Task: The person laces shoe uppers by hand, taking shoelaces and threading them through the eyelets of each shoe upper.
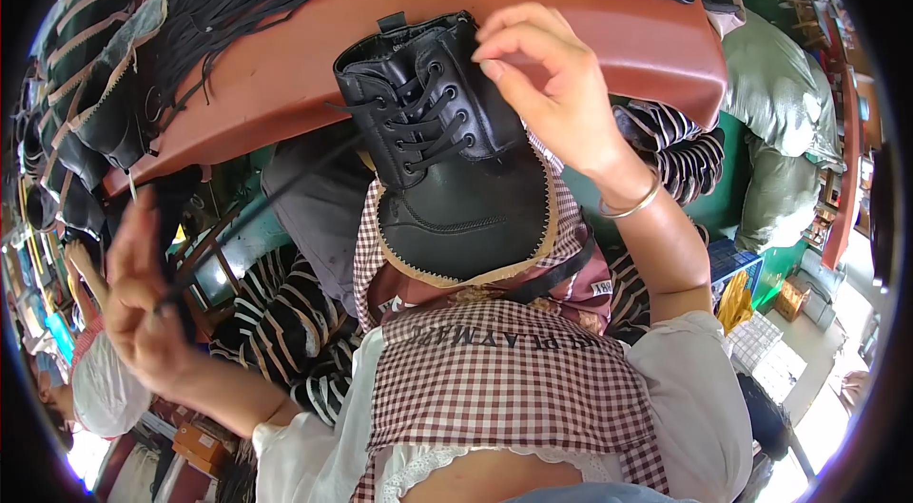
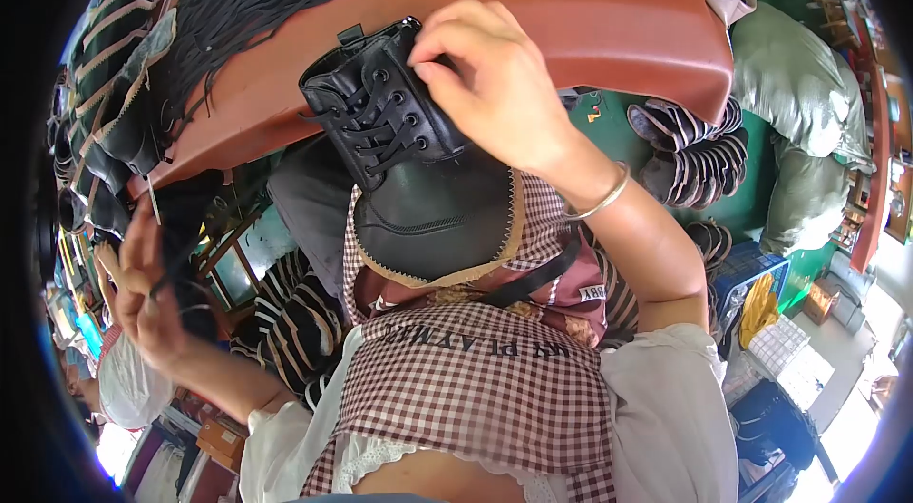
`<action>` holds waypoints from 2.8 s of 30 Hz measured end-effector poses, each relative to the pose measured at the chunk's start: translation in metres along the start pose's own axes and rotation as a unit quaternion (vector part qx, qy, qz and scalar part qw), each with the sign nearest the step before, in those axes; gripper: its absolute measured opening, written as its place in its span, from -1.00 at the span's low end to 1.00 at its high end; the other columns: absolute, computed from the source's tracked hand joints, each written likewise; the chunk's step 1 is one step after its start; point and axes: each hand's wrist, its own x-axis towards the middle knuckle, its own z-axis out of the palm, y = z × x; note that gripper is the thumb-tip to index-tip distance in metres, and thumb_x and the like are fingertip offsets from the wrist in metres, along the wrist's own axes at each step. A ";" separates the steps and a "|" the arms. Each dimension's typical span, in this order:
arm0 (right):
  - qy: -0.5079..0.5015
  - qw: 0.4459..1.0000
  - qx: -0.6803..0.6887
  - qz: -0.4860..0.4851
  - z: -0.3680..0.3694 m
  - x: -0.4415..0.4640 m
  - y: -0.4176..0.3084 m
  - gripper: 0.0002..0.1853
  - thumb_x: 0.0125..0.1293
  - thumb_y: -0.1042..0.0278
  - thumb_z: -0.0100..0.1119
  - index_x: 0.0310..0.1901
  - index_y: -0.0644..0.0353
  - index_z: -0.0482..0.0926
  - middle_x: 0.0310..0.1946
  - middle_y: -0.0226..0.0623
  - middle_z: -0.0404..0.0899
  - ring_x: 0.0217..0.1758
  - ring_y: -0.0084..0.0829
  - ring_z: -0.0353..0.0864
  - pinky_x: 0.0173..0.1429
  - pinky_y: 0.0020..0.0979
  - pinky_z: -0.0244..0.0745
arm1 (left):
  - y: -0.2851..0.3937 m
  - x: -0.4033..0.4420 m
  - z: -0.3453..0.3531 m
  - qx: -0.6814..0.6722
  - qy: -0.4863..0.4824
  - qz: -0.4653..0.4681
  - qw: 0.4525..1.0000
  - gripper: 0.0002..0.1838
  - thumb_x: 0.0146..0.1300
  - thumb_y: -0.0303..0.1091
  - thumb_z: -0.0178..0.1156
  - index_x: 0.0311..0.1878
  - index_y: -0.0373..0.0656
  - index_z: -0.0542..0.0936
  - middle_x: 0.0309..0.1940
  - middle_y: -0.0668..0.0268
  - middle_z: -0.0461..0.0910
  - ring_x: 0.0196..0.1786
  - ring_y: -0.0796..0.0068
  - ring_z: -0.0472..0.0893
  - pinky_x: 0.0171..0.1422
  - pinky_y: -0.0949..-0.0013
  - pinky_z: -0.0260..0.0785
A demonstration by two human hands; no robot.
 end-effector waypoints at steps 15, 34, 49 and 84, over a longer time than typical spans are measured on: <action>-0.117 0.945 -0.274 -0.135 0.065 0.033 -0.033 -0.80 0.02 0.33 0.33 -0.54 0.27 0.56 0.43 -0.14 0.20 0.58 0.10 -0.21 0.51 0.22 -0.25 | -0.041 0.044 0.145 -0.001 0.134 -0.061 0.989 -0.82 0.16 -0.64 0.28 -0.16 -0.28 0.66 -0.30 0.36 0.64 -0.32 0.65 0.55 -0.23 0.57 0.40; -0.188 0.961 -0.149 -0.140 0.047 0.039 -0.021 -0.93 0.15 0.53 0.22 -0.44 0.28 0.53 0.51 -0.21 0.03 0.60 -0.02 -0.22 0.50 0.09 -0.10 | -0.056 0.060 0.169 0.076 0.092 -0.070 0.990 -0.92 0.14 -0.61 0.24 -0.29 -0.27 0.59 -0.42 0.23 0.58 -0.44 0.43 0.56 -0.31 0.46 0.41; -0.012 0.927 0.372 -0.037 -0.134 0.022 -0.055 -0.50 0.22 0.36 0.03 0.13 0.57 0.44 0.19 0.20 0.39 0.11 -0.35 0.46 0.23 -0.32 0.35 | -0.065 0.065 0.168 0.017 0.041 -0.115 0.992 -0.81 0.09 -0.62 0.27 -0.20 -0.28 0.56 -0.42 0.29 0.56 -0.39 0.55 0.55 -0.28 0.48 0.41; -0.039 0.900 -0.326 -0.286 0.008 -0.020 0.001 -0.64 -0.12 0.36 0.21 -0.17 0.02 0.57 -0.23 -0.31 0.40 -0.14 -0.25 0.47 -0.17 -0.30 0.46 | -0.040 0.094 0.192 0.238 0.049 0.150 0.958 -0.85 -0.11 -0.51 0.37 -0.43 -0.10 0.61 -0.33 0.38 0.50 -0.28 0.29 0.49 -0.20 0.27 0.35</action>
